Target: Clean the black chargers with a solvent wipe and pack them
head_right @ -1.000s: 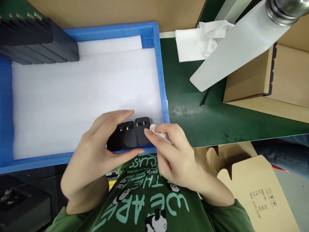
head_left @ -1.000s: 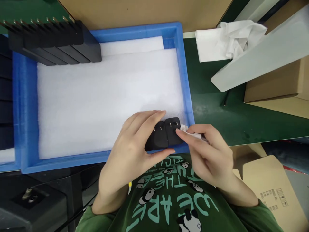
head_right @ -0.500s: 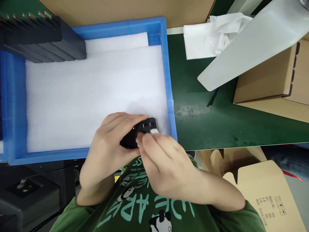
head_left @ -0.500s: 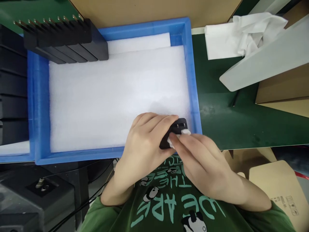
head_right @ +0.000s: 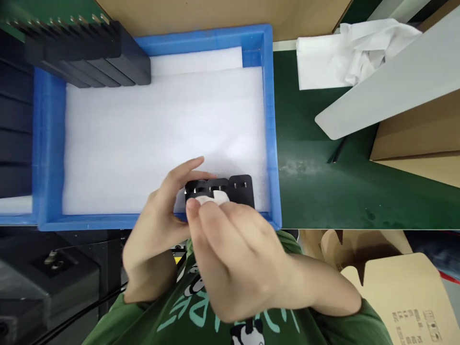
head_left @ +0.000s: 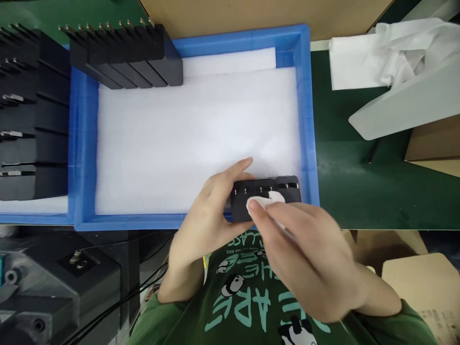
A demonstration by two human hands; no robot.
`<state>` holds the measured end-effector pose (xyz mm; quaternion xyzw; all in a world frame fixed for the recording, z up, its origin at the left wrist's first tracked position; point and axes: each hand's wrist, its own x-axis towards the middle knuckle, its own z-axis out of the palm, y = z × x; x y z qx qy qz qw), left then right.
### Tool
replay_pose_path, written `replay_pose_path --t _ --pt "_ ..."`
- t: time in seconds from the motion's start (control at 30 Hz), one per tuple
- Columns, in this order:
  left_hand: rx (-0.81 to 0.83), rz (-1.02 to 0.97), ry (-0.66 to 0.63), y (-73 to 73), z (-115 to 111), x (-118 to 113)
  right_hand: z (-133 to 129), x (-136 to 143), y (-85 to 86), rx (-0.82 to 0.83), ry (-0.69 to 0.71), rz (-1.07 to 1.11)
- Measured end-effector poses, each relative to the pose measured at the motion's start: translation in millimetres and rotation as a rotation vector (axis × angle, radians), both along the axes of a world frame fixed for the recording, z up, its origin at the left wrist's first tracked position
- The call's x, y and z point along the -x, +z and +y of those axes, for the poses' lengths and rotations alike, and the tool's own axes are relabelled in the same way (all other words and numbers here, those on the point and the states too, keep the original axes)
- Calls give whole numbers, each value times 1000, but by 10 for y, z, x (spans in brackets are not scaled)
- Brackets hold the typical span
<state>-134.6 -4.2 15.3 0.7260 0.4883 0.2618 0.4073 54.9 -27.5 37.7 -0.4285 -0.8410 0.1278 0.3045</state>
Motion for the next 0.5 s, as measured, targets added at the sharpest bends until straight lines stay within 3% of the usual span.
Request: replay_pose_path --t 0.1,0.17,0.37,0.5 --pt "6 -34 20 -54 -9 -28 -84 253 -168 -201 -109 -78" --pt "-15 -41 19 -76 -7 -36 -196 306 -196 -191 -166 -134" --pt "-17 -88 -10 -122 12 -10 -399 137 66 25 -117 -229" --pt "-19 -87 -9 -108 16 -12 -180 179 113 -68 -178 -248"
